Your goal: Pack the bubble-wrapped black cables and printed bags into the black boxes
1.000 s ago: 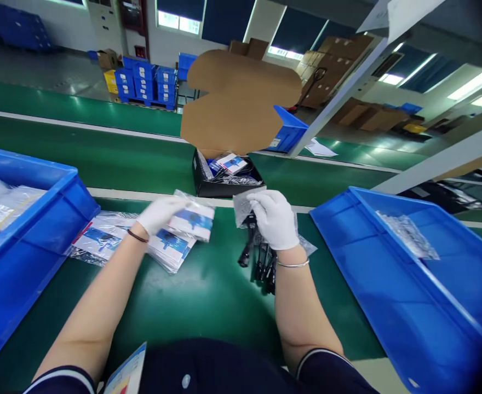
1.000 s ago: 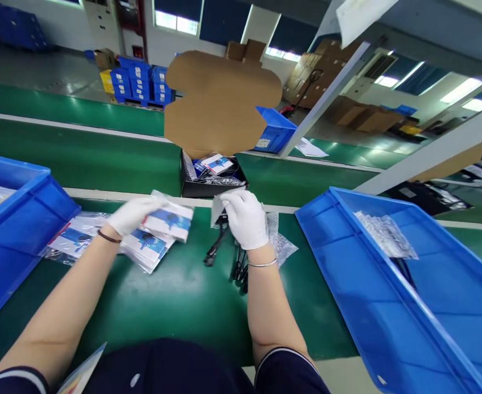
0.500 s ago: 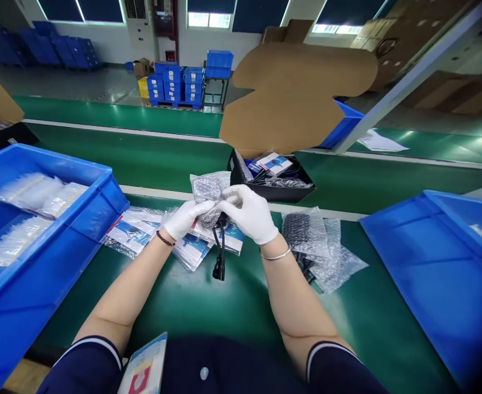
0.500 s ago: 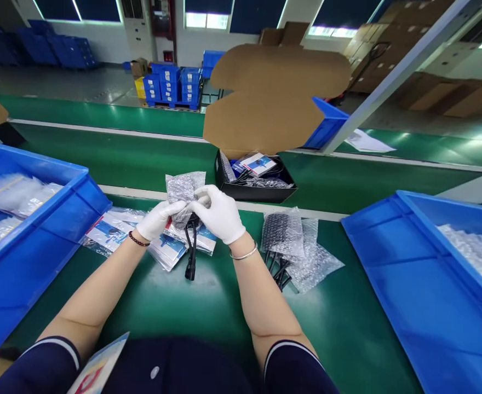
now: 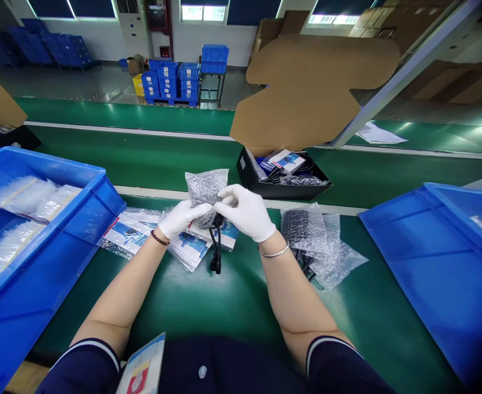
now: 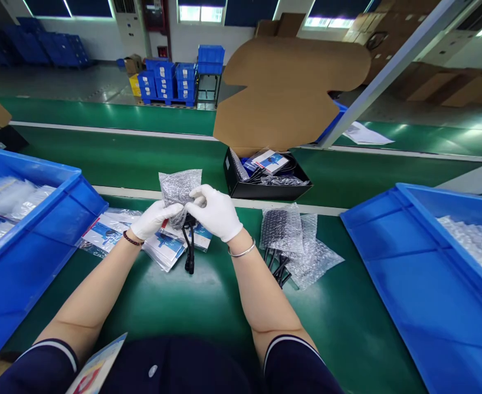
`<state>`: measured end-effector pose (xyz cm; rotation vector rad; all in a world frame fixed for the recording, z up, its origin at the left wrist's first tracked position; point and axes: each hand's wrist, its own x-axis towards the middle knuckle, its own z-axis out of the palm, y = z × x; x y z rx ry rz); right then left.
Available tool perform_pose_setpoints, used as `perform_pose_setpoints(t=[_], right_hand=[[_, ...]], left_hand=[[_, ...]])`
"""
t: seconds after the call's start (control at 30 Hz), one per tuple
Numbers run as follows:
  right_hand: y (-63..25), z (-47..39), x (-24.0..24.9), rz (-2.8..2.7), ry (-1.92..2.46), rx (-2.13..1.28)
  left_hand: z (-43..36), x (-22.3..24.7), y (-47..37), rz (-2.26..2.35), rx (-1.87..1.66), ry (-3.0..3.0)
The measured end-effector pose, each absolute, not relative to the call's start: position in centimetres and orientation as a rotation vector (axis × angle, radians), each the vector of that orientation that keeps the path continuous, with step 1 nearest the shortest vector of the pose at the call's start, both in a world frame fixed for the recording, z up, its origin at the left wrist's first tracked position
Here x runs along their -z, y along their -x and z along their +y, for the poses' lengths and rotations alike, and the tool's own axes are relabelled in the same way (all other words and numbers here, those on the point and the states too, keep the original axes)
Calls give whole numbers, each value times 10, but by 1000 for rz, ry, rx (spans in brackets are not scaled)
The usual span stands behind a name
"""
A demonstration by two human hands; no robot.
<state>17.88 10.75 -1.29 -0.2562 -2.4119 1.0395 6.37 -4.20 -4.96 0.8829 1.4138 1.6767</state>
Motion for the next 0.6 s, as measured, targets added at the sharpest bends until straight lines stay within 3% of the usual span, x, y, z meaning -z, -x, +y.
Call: perform_pose_setpoints(t=[0.33, 0.47, 0.6], right_hand=[[-173, 107, 16, -2227, 288, -1356], [-168, 100, 21, -1762, 181, -1864], [-159, 106, 16, -1171, 96, -2654]], left_hand=[[-38, 57, -59, 1347, -1769, -718], [-34, 45, -61, 1242, -2135, -409], [-42, 20, -69, 1398, -2278, -683]])
